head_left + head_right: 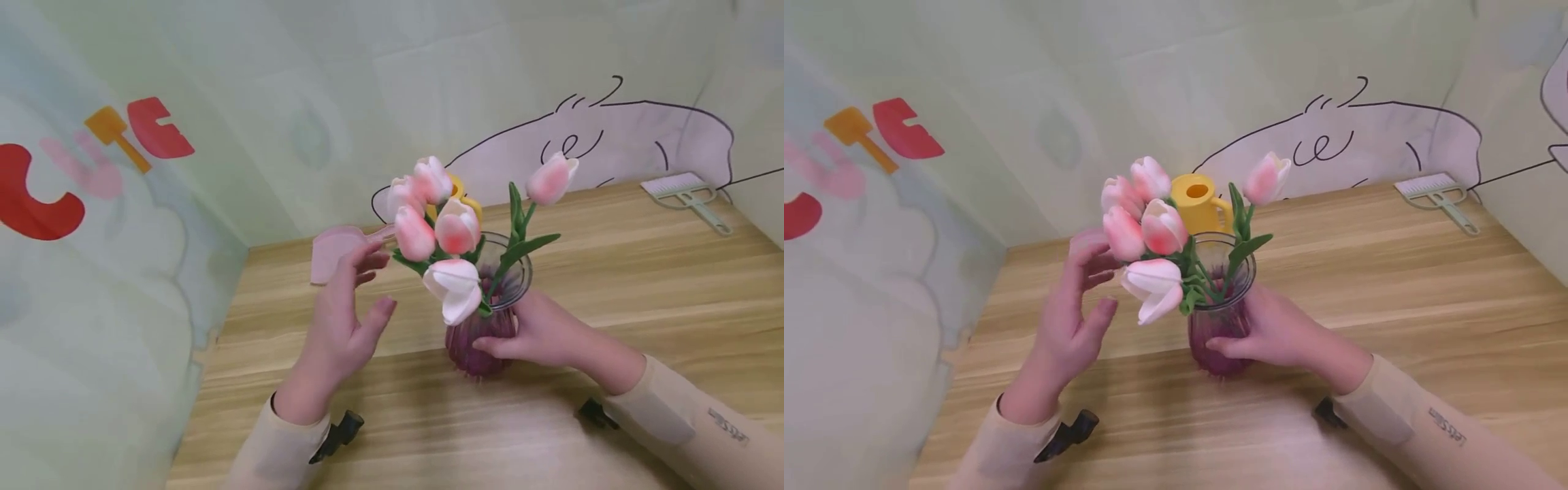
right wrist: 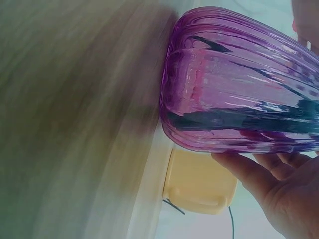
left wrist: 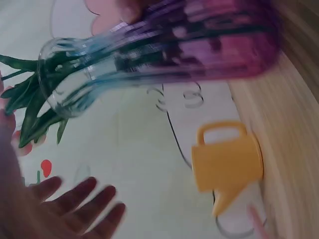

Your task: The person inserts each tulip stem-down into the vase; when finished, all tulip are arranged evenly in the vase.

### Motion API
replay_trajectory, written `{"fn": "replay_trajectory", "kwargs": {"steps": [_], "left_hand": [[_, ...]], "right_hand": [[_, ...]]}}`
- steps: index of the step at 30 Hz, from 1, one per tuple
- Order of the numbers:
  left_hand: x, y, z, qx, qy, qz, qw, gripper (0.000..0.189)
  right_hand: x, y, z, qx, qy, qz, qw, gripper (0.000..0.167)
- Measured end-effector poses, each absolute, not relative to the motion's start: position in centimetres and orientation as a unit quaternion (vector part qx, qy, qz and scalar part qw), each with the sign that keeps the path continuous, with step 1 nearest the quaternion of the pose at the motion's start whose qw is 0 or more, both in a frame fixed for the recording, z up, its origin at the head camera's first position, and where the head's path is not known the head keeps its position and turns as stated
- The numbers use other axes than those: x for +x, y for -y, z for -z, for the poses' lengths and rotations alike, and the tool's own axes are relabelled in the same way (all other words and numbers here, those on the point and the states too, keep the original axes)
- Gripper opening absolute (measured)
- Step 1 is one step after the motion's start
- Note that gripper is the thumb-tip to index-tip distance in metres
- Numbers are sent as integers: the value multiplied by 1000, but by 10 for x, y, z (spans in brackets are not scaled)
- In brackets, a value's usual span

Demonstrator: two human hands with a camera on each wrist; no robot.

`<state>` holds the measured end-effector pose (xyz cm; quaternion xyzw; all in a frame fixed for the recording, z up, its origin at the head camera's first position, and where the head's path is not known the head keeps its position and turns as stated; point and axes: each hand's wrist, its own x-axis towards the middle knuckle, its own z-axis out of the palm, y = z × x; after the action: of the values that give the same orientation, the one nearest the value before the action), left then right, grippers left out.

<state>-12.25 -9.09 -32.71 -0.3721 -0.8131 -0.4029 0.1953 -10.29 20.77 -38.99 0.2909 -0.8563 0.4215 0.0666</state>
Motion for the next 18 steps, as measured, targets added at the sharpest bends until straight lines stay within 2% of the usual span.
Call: {"fn": "replay_trajectory", "kwargs": {"steps": [2,5,9,13,18], "left_hand": [[-119,101,333,-355,866,306,173,82],[-110,113,342,-313,928,170,107,103],[-103,122,354,-258,964,68,27,119],[-102,122,363,-236,971,32,25,124],[-103,121,367,-234,972,22,31,123]], "right_hand": [[-103,-213,395,289,857,-423,53,89],[-98,-229,400,274,870,-408,39,95],[-84,-262,396,244,907,-335,78,109],[-77,-299,389,214,942,-220,138,118],[-73,-330,391,163,962,-146,161,118]]}}
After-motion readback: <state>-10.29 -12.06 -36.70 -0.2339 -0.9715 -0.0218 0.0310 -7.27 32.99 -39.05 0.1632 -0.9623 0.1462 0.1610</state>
